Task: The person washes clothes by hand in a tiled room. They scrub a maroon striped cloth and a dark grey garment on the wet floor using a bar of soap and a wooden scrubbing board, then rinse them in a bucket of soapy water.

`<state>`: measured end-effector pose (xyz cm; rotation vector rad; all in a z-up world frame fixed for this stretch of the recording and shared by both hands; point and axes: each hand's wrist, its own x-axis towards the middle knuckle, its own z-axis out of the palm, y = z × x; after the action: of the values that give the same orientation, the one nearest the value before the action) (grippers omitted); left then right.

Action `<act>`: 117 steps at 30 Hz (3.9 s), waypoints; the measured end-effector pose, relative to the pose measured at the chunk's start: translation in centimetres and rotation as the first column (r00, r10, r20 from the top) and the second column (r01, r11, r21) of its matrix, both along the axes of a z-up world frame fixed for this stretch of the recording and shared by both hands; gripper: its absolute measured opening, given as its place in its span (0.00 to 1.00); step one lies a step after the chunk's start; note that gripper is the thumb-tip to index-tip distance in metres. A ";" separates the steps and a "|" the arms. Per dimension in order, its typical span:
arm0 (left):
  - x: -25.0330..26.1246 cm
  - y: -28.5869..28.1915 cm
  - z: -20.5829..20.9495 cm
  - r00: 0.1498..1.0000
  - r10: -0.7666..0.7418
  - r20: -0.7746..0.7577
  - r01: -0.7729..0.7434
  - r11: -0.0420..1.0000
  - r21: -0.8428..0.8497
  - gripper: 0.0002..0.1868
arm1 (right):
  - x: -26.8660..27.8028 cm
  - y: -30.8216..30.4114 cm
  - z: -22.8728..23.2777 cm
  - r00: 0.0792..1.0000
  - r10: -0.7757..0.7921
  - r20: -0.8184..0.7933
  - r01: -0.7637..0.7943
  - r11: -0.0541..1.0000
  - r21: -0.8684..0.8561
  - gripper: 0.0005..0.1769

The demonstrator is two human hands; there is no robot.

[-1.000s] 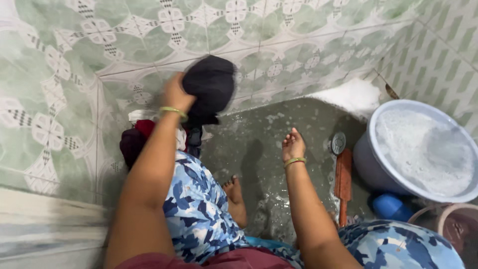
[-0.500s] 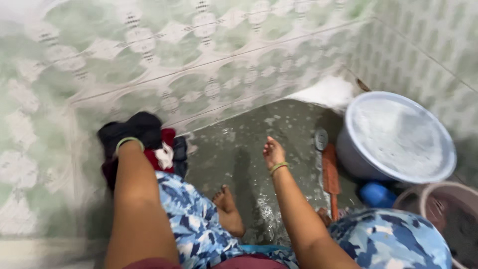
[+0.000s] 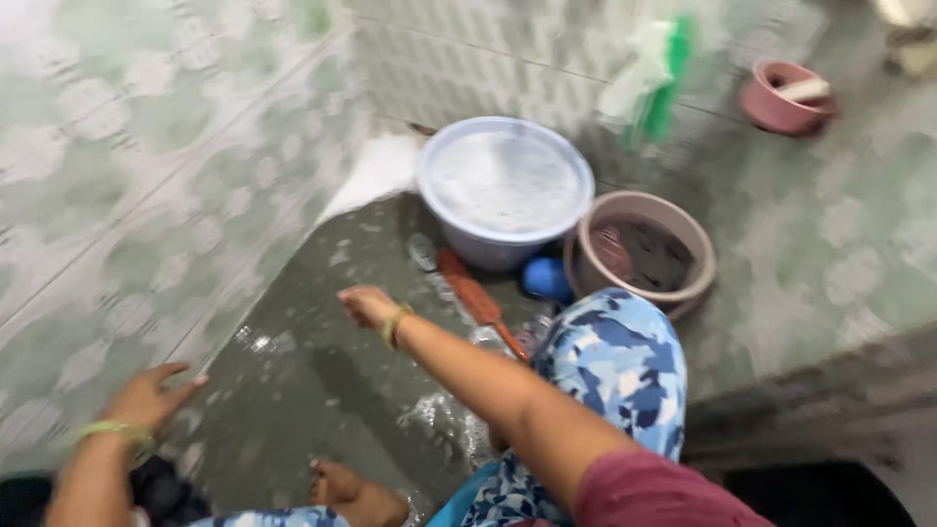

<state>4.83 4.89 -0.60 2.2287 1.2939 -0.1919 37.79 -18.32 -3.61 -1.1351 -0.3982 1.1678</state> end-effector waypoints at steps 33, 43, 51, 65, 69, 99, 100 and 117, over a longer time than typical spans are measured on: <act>21.2 -2.4 2.7 0.833 -0.545 0.096 0.519 0.830 0.206 0.40 | 35.5 -36.2 -4.1 0.481 0.585 0.653 0.592 0.333 -0.734 0.32; 19.9 -3.9 5.3 0.836 -0.536 0.118 0.516 0.841 0.164 0.38 | 36.9 -37.1 -0.6 0.286 -0.205 0.936 0.793 0.599 -0.110 0.16; 19.0 -6.7 7.9 0.838 -0.527 0.141 0.507 0.848 0.153 0.39 | 36.6 -32.9 15.0 0.436 -0.426 0.793 0.377 0.886 0.268 0.08; 26.7 -16.8 7.4 0.474 -0.730 0.492 0.616 0.675 0.406 0.40 | 11.3 -13.1 16.2 0.258 0.122 0.958 -0.294 0.955 -0.042 0.11; 26.3 -15.5 8.0 0.707 -0.374 0.600 0.435 0.899 0.049 0.18 | 10.3 -12.6 17.5 0.375 0.087 0.923 -0.365 0.929 0.061 0.15; 20.1 -8.8 9.1 0.753 -0.649 -0.109 0.624 0.651 0.432 0.27 | 15.5 -12.4 15.1 0.444 0.288 0.849 -0.485 0.873 -0.043 0.08; 19.5 -8.5 9.3 0.767 -0.635 -0.088 0.619 0.698 0.360 0.27 | 15.2 -12.2 14.7 0.363 0.322 0.874 -0.498 0.860 -0.110 0.08; 21.4 -19.9 14.6 0.434 -0.556 0.710 0.478 0.809 0.342 0.24 | 7.4 -6.7 8.2 0.448 0.358 0.819 -0.474 0.872 -0.122 0.19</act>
<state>26.21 -14.97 13.97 2.2726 0.0942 0.6074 45.24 -25.04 4.64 -1.4811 -1.5664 0.9117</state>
